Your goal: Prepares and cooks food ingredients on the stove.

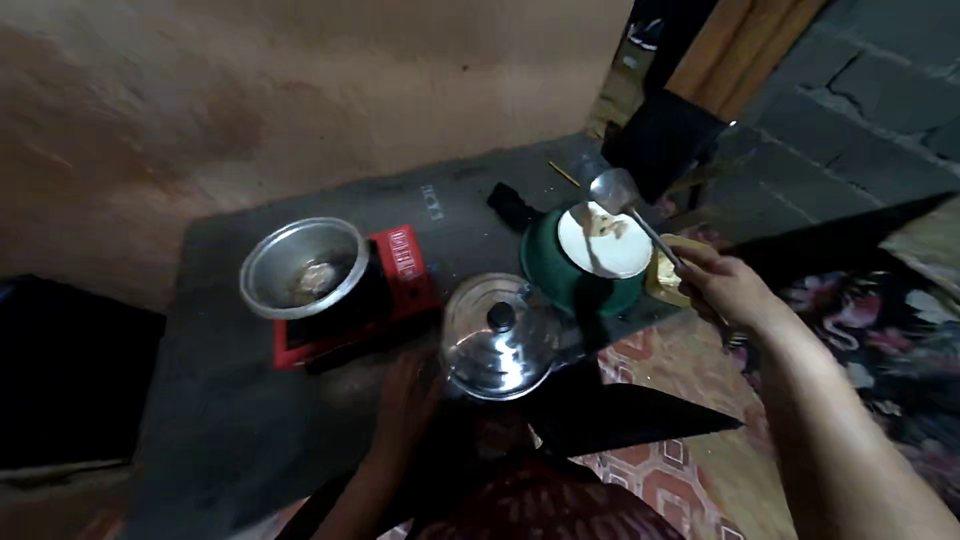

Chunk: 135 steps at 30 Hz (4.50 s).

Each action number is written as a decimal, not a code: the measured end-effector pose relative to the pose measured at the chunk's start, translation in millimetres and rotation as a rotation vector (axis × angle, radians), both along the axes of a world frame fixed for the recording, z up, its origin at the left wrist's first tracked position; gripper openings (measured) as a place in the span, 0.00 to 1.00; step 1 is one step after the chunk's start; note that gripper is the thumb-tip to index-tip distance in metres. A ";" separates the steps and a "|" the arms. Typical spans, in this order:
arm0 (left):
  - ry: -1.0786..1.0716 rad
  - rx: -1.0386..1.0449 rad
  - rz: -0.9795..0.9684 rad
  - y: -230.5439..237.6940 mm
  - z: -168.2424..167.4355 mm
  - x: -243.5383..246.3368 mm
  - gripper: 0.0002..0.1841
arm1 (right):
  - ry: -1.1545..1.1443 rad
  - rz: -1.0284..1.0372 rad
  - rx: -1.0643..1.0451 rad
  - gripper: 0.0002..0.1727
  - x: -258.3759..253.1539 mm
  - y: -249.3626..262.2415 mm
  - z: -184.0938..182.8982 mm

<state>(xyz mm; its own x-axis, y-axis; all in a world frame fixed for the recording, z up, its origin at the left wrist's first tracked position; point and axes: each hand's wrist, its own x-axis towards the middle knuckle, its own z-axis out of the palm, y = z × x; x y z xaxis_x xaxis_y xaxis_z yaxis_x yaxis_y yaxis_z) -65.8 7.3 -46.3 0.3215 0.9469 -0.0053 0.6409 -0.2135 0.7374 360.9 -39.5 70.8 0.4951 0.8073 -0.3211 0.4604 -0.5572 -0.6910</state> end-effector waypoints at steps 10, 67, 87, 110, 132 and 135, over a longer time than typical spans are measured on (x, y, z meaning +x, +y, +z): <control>0.259 -0.025 -0.372 139.7 -7.4 342.6 0.28 | -0.160 -0.001 -0.253 0.29 92.9 -14.6 -49.3; 0.394 0.285 -0.164 116.7 -55.8 401.8 0.15 | -0.307 0.298 -0.210 0.25 109.8 -53.1 -74.8; 0.399 0.369 -0.324 125.7 -54.4 407.1 0.23 | -0.256 0.247 -0.191 0.24 121.3 -54.7 -68.0; 0.444 0.378 -0.372 144.9 -64.0 409.0 0.11 | -0.221 0.199 -0.216 0.24 132.3 -60.4 -71.0; 0.715 -0.155 -0.274 206.1 -13.9 446.6 0.24 | -0.176 0.163 -0.127 0.24 152.4 -62.3 -85.5; 0.588 -0.165 -0.226 208.1 -17.0 452.6 0.22 | -0.188 0.173 -0.129 0.24 153.4 -63.5 -82.9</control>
